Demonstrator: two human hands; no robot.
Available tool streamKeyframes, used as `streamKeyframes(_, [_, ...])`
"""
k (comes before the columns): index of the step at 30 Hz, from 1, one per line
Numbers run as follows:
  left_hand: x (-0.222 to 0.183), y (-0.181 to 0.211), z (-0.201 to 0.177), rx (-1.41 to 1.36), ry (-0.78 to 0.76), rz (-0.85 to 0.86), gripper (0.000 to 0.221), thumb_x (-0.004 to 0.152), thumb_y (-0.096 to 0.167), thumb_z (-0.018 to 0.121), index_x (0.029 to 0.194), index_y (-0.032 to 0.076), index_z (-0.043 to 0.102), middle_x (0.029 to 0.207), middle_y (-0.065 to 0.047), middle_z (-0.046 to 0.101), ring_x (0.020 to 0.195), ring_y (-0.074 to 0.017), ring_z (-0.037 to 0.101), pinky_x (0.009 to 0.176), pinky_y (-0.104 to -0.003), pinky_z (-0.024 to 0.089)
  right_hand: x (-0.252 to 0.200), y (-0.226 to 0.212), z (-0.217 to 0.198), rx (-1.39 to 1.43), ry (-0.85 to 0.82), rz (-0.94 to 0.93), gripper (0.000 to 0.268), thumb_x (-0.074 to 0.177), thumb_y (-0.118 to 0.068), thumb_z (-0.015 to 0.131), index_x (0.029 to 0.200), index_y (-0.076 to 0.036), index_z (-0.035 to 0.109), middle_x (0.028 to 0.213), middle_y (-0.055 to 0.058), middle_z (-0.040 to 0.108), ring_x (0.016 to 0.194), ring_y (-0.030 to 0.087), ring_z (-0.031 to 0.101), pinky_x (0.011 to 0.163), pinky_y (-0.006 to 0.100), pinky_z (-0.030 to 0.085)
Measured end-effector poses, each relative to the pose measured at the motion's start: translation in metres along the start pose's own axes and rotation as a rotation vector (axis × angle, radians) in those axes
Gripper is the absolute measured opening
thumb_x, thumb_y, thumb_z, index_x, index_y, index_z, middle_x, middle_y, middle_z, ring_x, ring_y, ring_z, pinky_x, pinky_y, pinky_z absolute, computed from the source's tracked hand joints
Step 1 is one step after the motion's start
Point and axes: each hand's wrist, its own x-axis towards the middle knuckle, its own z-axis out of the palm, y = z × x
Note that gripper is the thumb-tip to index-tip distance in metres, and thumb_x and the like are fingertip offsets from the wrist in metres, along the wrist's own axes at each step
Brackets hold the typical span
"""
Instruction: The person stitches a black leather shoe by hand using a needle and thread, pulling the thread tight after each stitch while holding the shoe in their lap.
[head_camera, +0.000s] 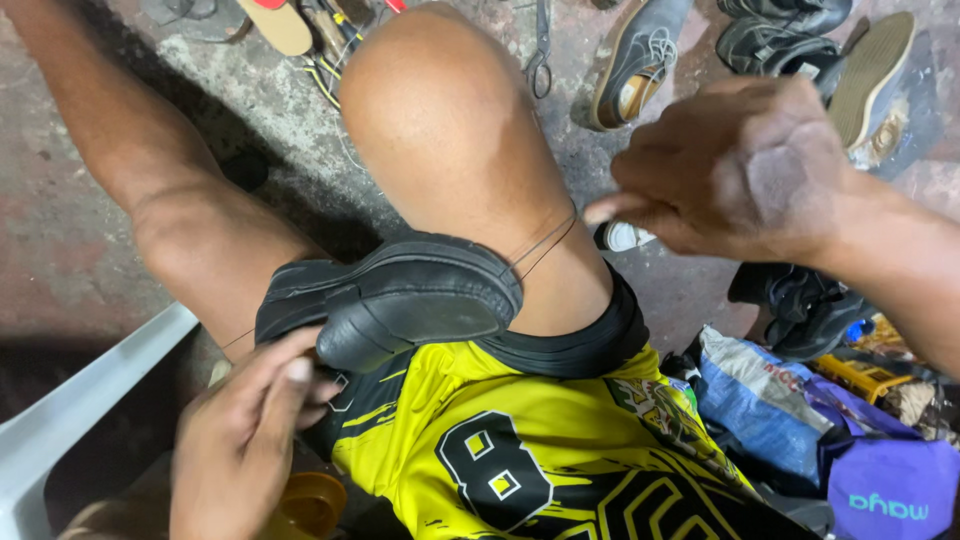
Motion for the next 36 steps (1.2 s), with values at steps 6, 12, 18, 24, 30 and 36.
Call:
streamKeyframes(6, [-0.028,0.066,0.051,0.344,0.477,0.760,0.029,0.086,0.017,0.083,0.111,0.011,0.071,0.097,-0.012,0.066,0.090,-0.0246,0.067,0.079,-0.034,0.055,0.002,-0.024,-0.008,0.033,-0.255,0.113,0.052,0.092,-0.061,0.061,0.062,-0.019,0.055,0.056,-0.003,0.051,0.053,0.018,0.058,0.048,0.035,0.045])
streamKeyframes(12, [0.004,0.092,0.102,0.340,0.258,0.993,0.023,0.091,0.019,0.082,0.109,0.009,0.073,0.107,-0.008,0.070,0.093,-0.0248,0.065,0.081,-0.035,0.054,-0.012,-0.027,0.006,0.204,-0.007,0.095,0.045,0.089,-0.054,0.068,0.069,-0.014,0.061,0.065,0.003,0.057,0.063,0.027,0.062,0.056,0.042,0.050])
streamKeyframes(18, [0.027,0.063,0.103,-0.403,-0.084,0.666,0.013,0.105,0.006,0.064,0.118,0.006,0.064,0.103,-0.006,0.069,0.083,-0.0114,0.062,0.077,-0.025,0.052,-0.013,-0.048,0.048,0.748,0.004,0.081,0.052,0.083,-0.056,0.075,0.107,-0.010,0.070,0.102,0.007,0.065,0.073,0.017,0.065,0.054,0.031,0.054])
streamKeyframes(24, [0.012,0.061,0.093,-0.723,-0.253,0.552,0.040,0.103,0.002,0.056,0.143,0.006,0.052,0.090,-0.001,0.068,0.075,-0.0080,0.065,0.068,-0.022,0.052,-0.024,-0.065,0.065,1.059,-0.026,0.254,0.019,0.087,-0.025,0.076,0.098,-0.010,0.070,0.093,0.002,0.072,0.077,0.012,0.070,0.065,0.027,0.055])
streamKeyframes(30, [0.001,0.080,0.099,-0.083,-0.175,0.668,0.062,0.090,0.004,0.071,0.148,0.013,0.053,0.104,-0.002,0.073,0.062,-0.0078,0.064,0.059,-0.023,0.056,-0.051,-0.050,0.049,1.384,-0.058,0.464,0.008,0.091,-0.018,0.075,0.090,-0.012,0.070,0.077,-0.002,0.070,0.069,0.007,0.063,0.063,0.023,0.051])
streamKeyframes(36, [0.002,0.075,0.110,-0.042,-0.002,0.777,0.088,0.079,0.011,0.089,0.155,0.012,0.043,0.102,-0.005,0.055,0.069,-0.0101,0.057,0.064,-0.024,0.055,-0.007,-0.072,0.038,0.901,0.062,0.310,0.010,0.088,-0.024,0.076,0.092,-0.015,0.075,0.076,-0.002,0.071,0.052,0.008,0.060,0.046,0.029,0.049])
